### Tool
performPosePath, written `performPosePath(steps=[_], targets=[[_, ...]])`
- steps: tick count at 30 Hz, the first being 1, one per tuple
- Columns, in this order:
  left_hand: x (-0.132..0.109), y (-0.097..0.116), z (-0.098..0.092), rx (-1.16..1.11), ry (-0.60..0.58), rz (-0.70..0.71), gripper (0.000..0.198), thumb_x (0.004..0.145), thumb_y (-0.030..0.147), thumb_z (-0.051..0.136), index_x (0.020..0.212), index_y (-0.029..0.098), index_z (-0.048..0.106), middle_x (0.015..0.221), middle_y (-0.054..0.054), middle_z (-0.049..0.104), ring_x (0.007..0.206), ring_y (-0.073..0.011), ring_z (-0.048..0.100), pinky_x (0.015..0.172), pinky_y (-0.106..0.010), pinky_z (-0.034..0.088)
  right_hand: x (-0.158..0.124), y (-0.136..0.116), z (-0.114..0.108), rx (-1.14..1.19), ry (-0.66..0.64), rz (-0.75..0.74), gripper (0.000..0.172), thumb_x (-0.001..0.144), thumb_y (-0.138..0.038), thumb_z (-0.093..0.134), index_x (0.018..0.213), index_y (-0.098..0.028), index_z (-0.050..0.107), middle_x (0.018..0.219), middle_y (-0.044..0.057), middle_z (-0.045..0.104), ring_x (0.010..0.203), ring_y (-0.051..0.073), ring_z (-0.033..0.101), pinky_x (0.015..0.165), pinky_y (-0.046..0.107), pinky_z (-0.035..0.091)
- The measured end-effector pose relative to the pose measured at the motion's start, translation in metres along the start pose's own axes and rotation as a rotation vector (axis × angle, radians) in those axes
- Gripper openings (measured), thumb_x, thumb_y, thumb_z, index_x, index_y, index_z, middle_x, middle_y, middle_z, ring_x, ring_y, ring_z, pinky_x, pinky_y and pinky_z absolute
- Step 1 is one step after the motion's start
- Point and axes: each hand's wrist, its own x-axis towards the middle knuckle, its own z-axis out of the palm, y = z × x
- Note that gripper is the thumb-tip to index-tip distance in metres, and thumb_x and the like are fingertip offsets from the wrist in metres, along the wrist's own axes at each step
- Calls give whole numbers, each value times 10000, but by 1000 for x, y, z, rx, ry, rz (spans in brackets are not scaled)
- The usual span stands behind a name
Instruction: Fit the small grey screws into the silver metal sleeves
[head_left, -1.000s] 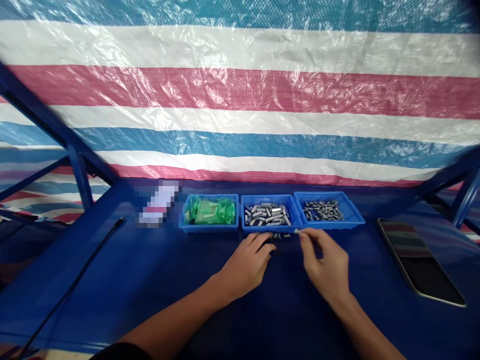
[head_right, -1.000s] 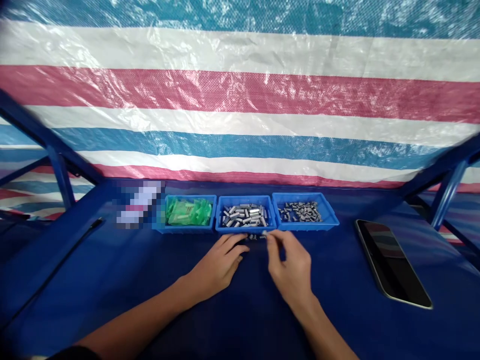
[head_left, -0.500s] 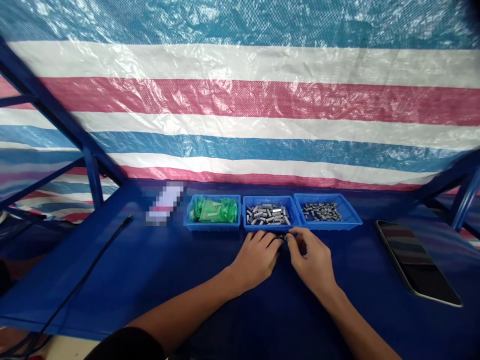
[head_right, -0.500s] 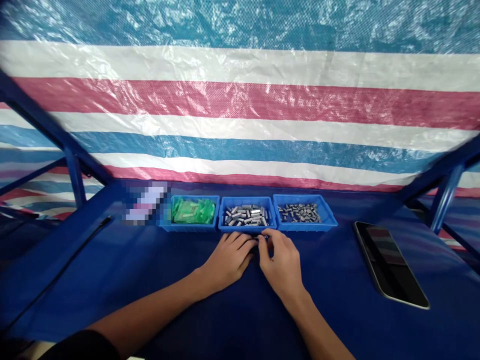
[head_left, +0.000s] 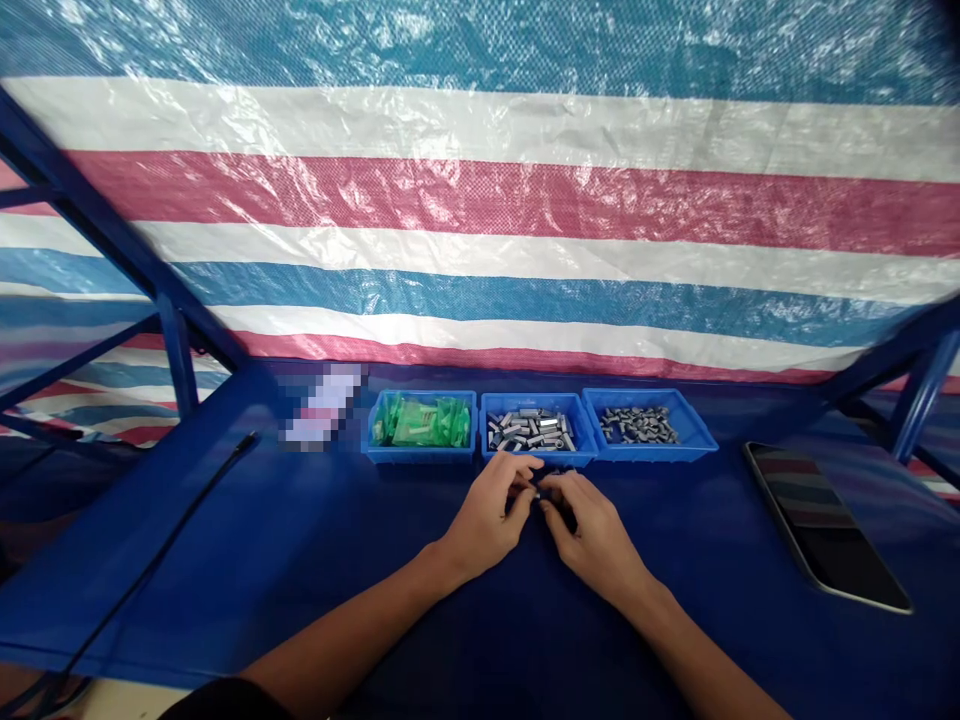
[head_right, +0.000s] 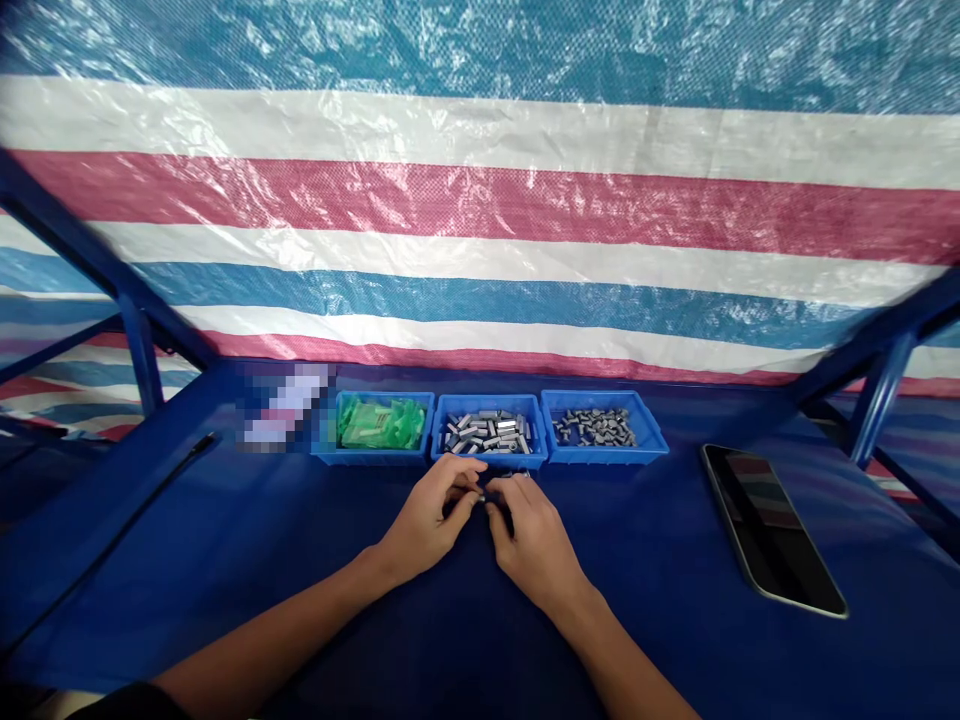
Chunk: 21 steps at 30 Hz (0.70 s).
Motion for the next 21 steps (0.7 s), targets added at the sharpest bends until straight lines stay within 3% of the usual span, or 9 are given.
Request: performPosePath(steps=[7, 16, 21], targets=[[-1, 2, 1, -205, 30, -105, 304, 864, 128, 458, 1162, 191, 461, 985, -47, 500, 854, -139, 592, 796, -300, 527, 0, -4, -1, 62, 21, -20, 92, 867, -171, 446, 891, -200, 530, 758, 29, 553, 706, 156, 531, 628, 282, 451], [-4, 0, 1, -173, 21, -102, 273, 874, 143, 465, 1145, 178, 483, 955, -56, 550, 884, -165, 592, 773, -289, 527, -1, -6, 0, -13, 30, -43, 73, 857, -182, 476, 883, -196, 543, 768, 38, 567, 720, 168, 545, 640, 291, 445], [-3, 0, 0, -124, -17, -30, 247, 884, 143, 457, 1128, 164, 491, 920, -45, 583, 840, -147, 604, 780, -286, 518, -1, -6, 0, 31, 43, 13, 86, 860, -187, 481, 874, -189, 566, 770, 37, 560, 719, 161, 536, 649, 290, 435]])
